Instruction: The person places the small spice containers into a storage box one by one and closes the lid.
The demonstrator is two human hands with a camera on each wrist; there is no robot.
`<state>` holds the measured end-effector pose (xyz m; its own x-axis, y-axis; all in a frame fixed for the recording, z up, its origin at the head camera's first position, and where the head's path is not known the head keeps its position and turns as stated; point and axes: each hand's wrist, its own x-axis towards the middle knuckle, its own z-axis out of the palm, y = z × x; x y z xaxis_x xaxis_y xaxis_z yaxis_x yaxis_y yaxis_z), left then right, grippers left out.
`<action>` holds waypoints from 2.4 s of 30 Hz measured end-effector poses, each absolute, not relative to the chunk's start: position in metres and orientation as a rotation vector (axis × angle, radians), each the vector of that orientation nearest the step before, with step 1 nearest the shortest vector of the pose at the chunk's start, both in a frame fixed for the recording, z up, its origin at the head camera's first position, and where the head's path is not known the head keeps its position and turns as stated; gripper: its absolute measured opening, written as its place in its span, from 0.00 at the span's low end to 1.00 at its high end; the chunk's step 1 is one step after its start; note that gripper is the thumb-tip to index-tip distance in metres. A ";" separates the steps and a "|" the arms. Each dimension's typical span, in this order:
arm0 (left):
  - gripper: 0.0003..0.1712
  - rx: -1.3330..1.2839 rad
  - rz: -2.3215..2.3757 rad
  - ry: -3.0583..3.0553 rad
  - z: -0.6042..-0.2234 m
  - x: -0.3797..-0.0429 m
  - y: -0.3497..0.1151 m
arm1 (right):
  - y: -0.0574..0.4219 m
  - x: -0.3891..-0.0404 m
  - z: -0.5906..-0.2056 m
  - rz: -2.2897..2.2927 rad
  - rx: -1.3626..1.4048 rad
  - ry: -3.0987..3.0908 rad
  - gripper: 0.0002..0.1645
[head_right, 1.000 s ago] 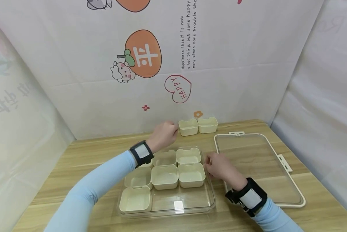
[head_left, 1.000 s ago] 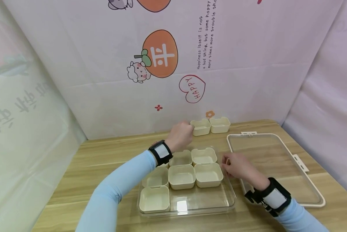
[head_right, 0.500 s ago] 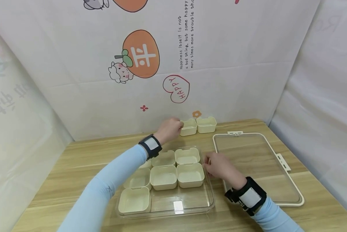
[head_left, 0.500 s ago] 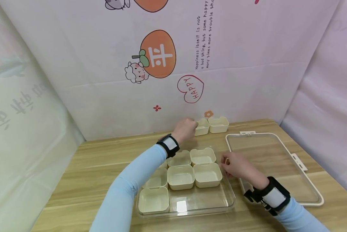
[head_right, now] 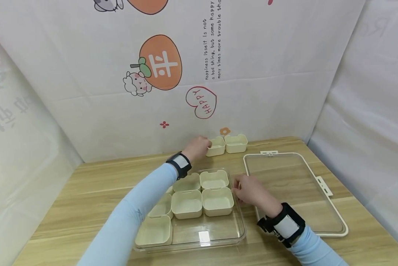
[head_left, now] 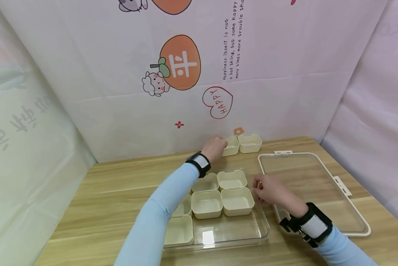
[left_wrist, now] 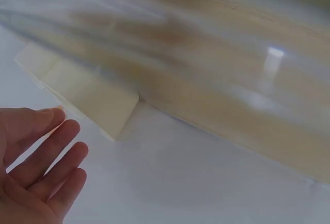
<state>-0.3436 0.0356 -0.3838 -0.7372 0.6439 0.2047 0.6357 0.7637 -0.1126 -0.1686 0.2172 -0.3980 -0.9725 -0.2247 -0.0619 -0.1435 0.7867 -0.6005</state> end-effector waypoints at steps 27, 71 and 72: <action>0.11 -0.966 0.308 -2.927 -0.391 -0.362 0.052 | 0.217 -0.168 -0.398 -0.951 -0.295 2.837 0.07; 0.16 -0.952 0.439 -2.752 -0.371 -0.351 0.055 | 0.215 -0.167 -0.395 -0.996 -0.315 2.817 0.07; 0.16 -0.960 0.448 -2.733 -0.370 -0.351 0.054 | 0.215 -0.166 -0.395 -0.993 -0.309 2.817 0.07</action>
